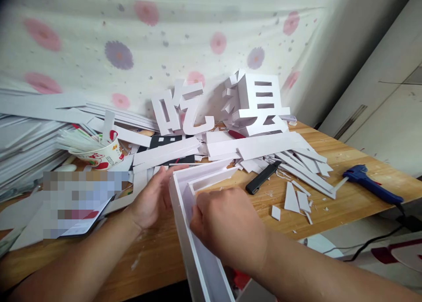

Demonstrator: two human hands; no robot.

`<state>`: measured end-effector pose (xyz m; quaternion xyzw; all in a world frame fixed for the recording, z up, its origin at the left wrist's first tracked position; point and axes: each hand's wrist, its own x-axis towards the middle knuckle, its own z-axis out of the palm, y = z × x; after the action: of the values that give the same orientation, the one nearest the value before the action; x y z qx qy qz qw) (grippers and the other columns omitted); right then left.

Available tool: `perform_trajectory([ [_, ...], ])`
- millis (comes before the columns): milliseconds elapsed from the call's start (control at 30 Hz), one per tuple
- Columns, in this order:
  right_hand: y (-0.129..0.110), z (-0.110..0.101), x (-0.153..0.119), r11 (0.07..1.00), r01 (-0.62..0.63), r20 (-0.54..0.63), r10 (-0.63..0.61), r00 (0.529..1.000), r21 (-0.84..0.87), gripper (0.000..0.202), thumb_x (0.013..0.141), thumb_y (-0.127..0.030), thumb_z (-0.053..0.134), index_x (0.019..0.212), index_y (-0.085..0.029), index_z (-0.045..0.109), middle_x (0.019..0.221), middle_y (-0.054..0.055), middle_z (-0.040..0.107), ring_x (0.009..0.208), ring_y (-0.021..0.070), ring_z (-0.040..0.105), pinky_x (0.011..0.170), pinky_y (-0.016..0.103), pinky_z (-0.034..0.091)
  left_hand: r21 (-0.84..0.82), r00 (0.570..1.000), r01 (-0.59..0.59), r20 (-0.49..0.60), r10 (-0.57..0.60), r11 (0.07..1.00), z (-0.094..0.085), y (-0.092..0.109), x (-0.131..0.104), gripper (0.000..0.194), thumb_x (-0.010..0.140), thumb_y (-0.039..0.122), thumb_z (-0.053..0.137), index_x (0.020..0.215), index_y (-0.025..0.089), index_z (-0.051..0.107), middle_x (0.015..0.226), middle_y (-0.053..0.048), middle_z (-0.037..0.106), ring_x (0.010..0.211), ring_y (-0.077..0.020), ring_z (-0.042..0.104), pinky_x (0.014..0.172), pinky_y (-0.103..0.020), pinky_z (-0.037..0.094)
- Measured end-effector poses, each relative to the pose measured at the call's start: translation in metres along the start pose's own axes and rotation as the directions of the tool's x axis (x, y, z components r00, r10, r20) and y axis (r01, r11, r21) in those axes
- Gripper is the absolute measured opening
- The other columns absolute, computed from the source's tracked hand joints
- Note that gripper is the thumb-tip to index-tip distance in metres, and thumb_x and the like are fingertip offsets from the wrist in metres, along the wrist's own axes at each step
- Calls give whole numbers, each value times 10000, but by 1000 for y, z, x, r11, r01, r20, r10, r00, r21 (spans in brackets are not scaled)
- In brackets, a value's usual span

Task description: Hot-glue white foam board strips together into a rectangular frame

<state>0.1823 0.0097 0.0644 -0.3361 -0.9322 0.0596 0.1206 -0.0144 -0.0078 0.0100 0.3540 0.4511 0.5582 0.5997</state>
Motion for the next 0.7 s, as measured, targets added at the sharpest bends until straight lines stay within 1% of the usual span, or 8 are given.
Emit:
perform_trajectory([
  [67, -6, -3, -6, 998, 68, -68, -67, 995, 4, 245, 828, -179, 545, 590, -168, 489, 545, -23, 507, 457, 109, 373, 513, 296, 148, -77, 976, 162, 161, -148, 984, 0, 3, -2, 700, 808, 706, 451, 1275, 190, 529, 1114, -132, 677, 913, -268, 654, 688, -335, 509],
  [100, -9, -5, -10, 994, 106, -114, -105, 988, -5, 246, 827, -171, 541, 588, -170, 483, 542, -23, 500, 450, 112, 372, 510, 299, 150, -101, 956, 191, 247, -161, 976, 1, 4, -4, 748, 784, 719, 478, 1301, 180, 511, 1098, -146, 688, 936, -288, 656, 703, -345, 508],
  [233, -18, -16, -18, 965, 257, -255, -263, 931, -57, 225, 820, -121, 522, 609, -176, 466, 560, -21, 472, 458, 123, 371, 516, 306, 175, -231, 887, 98, 462, 21, 968, 5, 14, -14, 851, 738, 665, 610, 1423, 224, 367, 1168, -173, 670, 955, -296, 664, 759, -356, 491],
  [333, -14, -27, -17, 949, 296, -247, -314, 917, -110, 161, 813, -66, 507, 689, -169, 499, 639, -12, 492, 512, 137, 390, 539, 304, 206, -311, 860, 71, 501, 100, 948, 6, 17, -17, 833, 735, 559, 689, 1431, 237, 365, 1289, -153, 602, 1056, -306, 630, 877, -381, 459],
  [433, -3, -34, -11, 944, 300, -225, -326, 918, -140, 167, 809, -18, 500, 728, -163, 521, 698, -1, 504, 577, 151, 404, 556, 296, 225, -318, 839, 67, 530, 119, 946, 5, 14, -17, 795, 708, 462, 751, 1384, 170, 449, 1308, -145, 584, 1187, -305, 545, 963, -355, 415],
  [567, 12, -31, -4, 924, 382, -263, -373, 890, -19, 174, 884, -28, 493, 794, -153, 574, 776, 6, 532, 690, 143, 461, 601, 262, 282, -301, 773, 134, 628, 91, 944, 6, 4, -17, 778, 675, 500, 771, 1335, 185, 505, 1276, -137, 598, 1197, -317, 530, 979, -440, 427],
  [633, 15, -27, -3, 913, 408, -263, -388, 884, 25, 180, 939, -81, 477, 822, -142, 599, 772, 18, 528, 700, 144, 463, 624, 255, 304, -333, 778, 177, 624, 76, 926, 8, 0, -17, 741, 672, 519, 766, 1300, 201, 535, 1238, -125, 617, 1143, -294, 571, 947, -445, 460],
  [700, 17, -25, -2, 910, 414, -244, -394, 886, 36, 242, 962, -108, 450, 766, -128, 591, 731, 27, 501, 667, 143, 437, 624, 260, 309, -387, 809, 195, 582, 75, 901, 10, -5, -18, 739, 667, 518, 770, 1301, 223, 530, 1207, -117, 632, 1097, -263, 601, 933, -427, 474],
])
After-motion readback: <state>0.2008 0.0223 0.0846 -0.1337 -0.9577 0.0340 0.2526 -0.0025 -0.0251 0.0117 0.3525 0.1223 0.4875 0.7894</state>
